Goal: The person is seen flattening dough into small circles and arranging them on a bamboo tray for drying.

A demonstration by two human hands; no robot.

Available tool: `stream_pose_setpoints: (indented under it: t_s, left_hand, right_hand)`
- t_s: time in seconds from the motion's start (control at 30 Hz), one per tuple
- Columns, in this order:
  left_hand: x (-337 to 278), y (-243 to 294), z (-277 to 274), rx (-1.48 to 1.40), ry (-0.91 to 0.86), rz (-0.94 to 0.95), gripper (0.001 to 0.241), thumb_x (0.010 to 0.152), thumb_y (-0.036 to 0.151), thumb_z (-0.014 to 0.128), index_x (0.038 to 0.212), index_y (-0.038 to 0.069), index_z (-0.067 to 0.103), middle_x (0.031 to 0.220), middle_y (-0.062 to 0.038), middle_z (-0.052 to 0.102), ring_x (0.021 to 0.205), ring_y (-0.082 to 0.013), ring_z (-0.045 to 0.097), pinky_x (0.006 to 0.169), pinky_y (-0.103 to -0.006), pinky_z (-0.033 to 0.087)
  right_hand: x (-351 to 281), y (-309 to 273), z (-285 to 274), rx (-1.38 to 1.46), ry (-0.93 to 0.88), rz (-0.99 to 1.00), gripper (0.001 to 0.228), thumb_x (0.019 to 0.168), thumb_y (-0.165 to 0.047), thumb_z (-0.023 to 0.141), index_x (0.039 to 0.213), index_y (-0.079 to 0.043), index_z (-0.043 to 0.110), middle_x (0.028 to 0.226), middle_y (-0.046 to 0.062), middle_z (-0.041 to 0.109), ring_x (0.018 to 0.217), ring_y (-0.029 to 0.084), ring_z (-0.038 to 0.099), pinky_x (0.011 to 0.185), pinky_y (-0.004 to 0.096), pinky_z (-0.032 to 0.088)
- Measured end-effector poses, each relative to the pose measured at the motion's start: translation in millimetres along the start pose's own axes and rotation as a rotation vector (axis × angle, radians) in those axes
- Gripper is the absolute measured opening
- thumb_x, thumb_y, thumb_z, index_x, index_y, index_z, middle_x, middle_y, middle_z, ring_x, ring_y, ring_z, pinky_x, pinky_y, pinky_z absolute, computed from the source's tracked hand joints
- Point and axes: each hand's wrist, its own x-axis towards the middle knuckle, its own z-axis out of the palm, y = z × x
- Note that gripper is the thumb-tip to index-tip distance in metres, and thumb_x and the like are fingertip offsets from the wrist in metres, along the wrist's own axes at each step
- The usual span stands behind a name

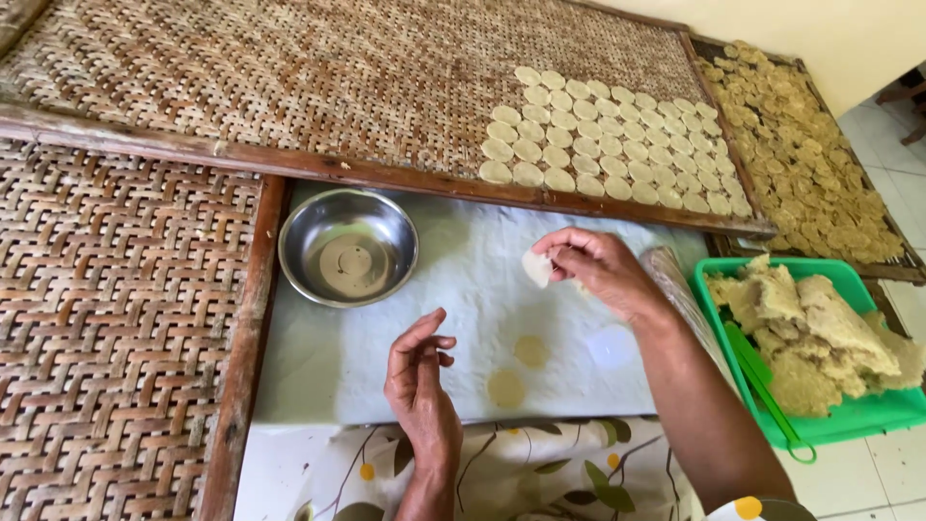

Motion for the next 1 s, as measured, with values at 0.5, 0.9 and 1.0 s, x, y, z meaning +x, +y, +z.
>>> stream_pose_setpoints:
  t_s: [0.5,0.9,1.0]
  left_hand:
    - [6,-105,-41,-0.155,-0.061,0.055,0.024,0.102,0.000,0.051,0.117,-0.002,0.069,0.132,-0.026,0.069,0.091,-0.0210,0.069,0.071,-0.0314,0.054]
    - [9,-186,-100,-0.390,-0.403,0.059,0.029,0.104,0.017,0.063,0.128,0.001,0.061,0.144,-0.027,0.056,0.099,-0.0264,0.071,0.069,-0.0343,0.058]
    - [1,-184,-99,-0.396,-0.372,0.015,0.027,0.105,0.017,0.063,0.127,0.001,0.062,0.144,-0.027,0.057,0.099,-0.0262,0.071,0.070,-0.0339,0.059]
  right_hand:
    - [247,-33,-70,-0.077,0.320,0.053,0.030,0.100,-0.001,0.052,0.125,-0.005,0.069,0.116,0.011,0.071,0.102,0.017,0.072,0.089,0.026,0.058]
    - [341,44,-64,0.197,0.390,0.161,0.034,0.095,0.004,0.054,0.125,-0.005,0.069,0.122,0.013,0.072,0.104,0.018,0.073,0.091,0.029,0.061]
    - [331,41,-70,0.225,0.411,0.166,0.032,0.096,0.000,0.056,0.124,-0.005,0.070,0.120,0.012,0.072,0.103,0.017,0.073,0.092,0.029,0.059]
